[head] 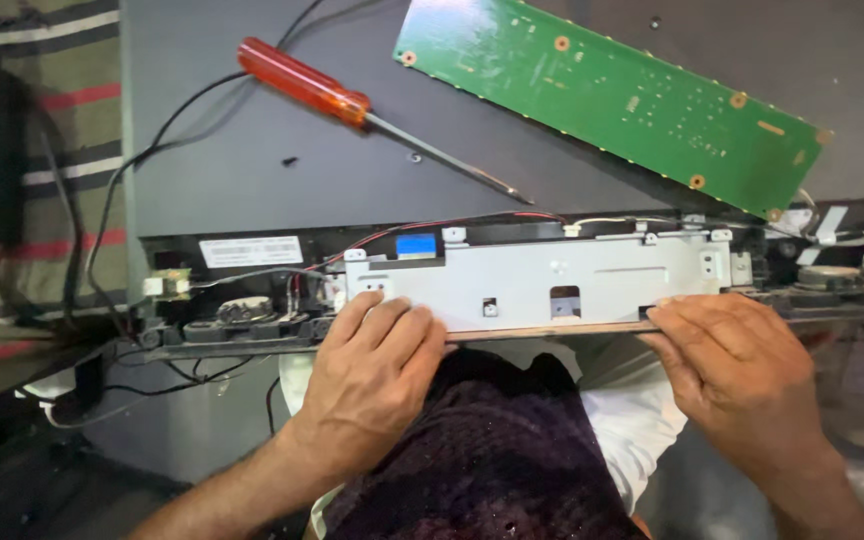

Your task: The person uses a screwdriver to remove screws from a metal bracket attached to a flat-screen TV chassis. They then detach the bracket, inspect the internal components, and reattach the bracket, securing it with screws.

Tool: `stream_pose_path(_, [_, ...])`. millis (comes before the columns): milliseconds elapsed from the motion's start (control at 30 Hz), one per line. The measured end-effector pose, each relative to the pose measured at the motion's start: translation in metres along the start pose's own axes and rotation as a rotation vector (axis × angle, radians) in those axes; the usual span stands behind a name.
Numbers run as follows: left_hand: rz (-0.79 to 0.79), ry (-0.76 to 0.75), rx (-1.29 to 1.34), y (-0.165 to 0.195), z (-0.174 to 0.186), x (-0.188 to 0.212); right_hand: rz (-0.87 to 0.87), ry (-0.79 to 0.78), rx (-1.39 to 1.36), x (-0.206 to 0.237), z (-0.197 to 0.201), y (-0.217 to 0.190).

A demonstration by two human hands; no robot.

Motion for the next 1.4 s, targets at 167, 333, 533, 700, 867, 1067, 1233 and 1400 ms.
stream_pose_path(167, [0.037,0.059,-0.028,0.012,-0.003,-0.004,-0.001,0.004,-0.035,-0.004,0.008,0.004])
stream_pose_path(333, [0.059,0.142,0.072,0.017,0.031,0.003,-0.009,-0.075,-0.069,-0.024,0.022,-0.007])
stream_pose_path(533, [0.295,0.432,0.024,-0.013,0.129,0.035,-0.083,-0.124,-0.158,-0.087,0.03,-0.051])
stream_pose_path(700, [0.483,0.583,-0.065,-0.036,0.188,0.076,0.098,-0.342,0.116,-0.162,-0.009,-0.119])
stream_pose_path(867, [0.452,0.441,0.007,-0.069,0.203,0.109,0.086,-0.352,0.105,-0.19,-0.06,-0.164])
stream_pose_path(1067, [0.352,0.258,0.06,-0.092,0.193,0.13,0.062,-0.376,0.085,-0.193,-0.082,-0.178])
stream_pose_path(1233, [0.389,0.231,0.06,-0.101,0.187,0.138,-0.005,-0.351,0.017,-0.19,-0.088,-0.176])
stream_pose_path(1400, [0.409,0.244,0.08,-0.103,0.18,0.141,-0.063,-0.306,-0.084,-0.186,-0.083,-0.169])
Point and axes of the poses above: each hand's wrist, its own x-axis away from the middle knuckle, its own z-axis out of the back of the hand, y = z × x, the point moved 2 cm from there along -x, towards the middle knuckle, and after that the axes turned 10 degrees about y, right-handed, at the moved point
